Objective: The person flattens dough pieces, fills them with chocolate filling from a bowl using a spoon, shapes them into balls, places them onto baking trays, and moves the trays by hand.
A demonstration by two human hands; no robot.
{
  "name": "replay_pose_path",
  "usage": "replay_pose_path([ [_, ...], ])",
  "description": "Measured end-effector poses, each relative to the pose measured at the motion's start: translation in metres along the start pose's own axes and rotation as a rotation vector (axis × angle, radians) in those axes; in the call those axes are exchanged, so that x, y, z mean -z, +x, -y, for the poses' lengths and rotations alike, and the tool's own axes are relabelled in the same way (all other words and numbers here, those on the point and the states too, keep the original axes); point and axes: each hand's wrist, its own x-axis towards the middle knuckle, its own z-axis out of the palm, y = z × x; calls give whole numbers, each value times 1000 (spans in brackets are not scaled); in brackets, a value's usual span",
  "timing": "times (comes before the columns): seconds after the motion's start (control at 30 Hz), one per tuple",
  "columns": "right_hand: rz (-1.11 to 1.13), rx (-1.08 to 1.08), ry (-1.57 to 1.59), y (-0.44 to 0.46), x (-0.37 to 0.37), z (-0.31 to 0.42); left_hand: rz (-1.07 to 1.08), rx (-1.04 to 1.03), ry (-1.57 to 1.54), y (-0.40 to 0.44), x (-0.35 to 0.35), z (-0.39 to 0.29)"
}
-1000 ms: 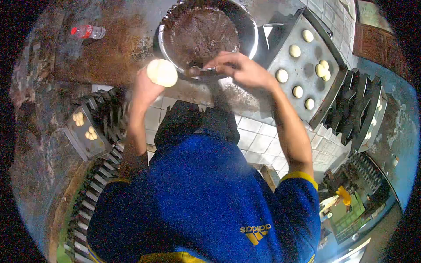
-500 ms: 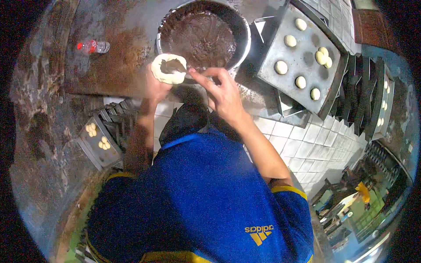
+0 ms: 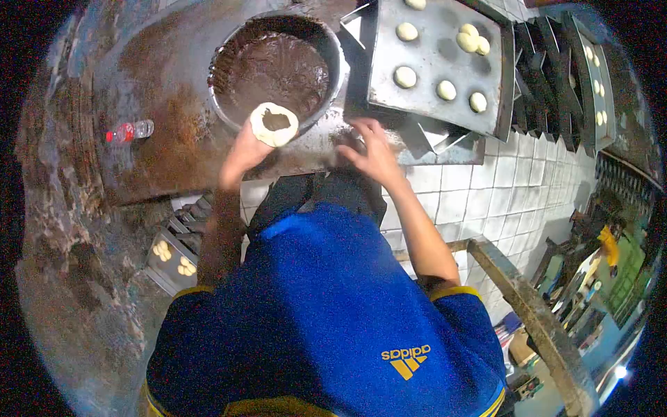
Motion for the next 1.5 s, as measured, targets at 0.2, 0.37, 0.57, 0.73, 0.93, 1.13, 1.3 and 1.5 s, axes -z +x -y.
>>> replay_pose_path([
  [0.2, 17, 336, 175, 38, 70, 138, 354, -1, -294, 24, -21, -23],
  [0.37, 84, 347, 245, 54, 85, 147, 488, -14, -170, 34, 3, -49],
  [0.57, 54, 248, 450, 59, 75, 151, 527, 91, -447, 26, 22, -62],
  [0.73, 91, 56, 698, 52, 85, 177, 239, 114, -640, 13, 17, -59],
  [0.93, -53, 513, -79, 52, 107, 200, 169, 156, -802, 16, 5, -67],
  [1.13, -135, 490, 95, 61, 125, 203, 224, 189, -905, 26, 13, -110],
  [1.3, -187, 384, 352, 62, 133, 208, 215, 125, -748, 22, 19, -133],
  [1.5, -331, 486, 212, 64, 131, 228, -92, 141, -863, 29, 15, -112],
])
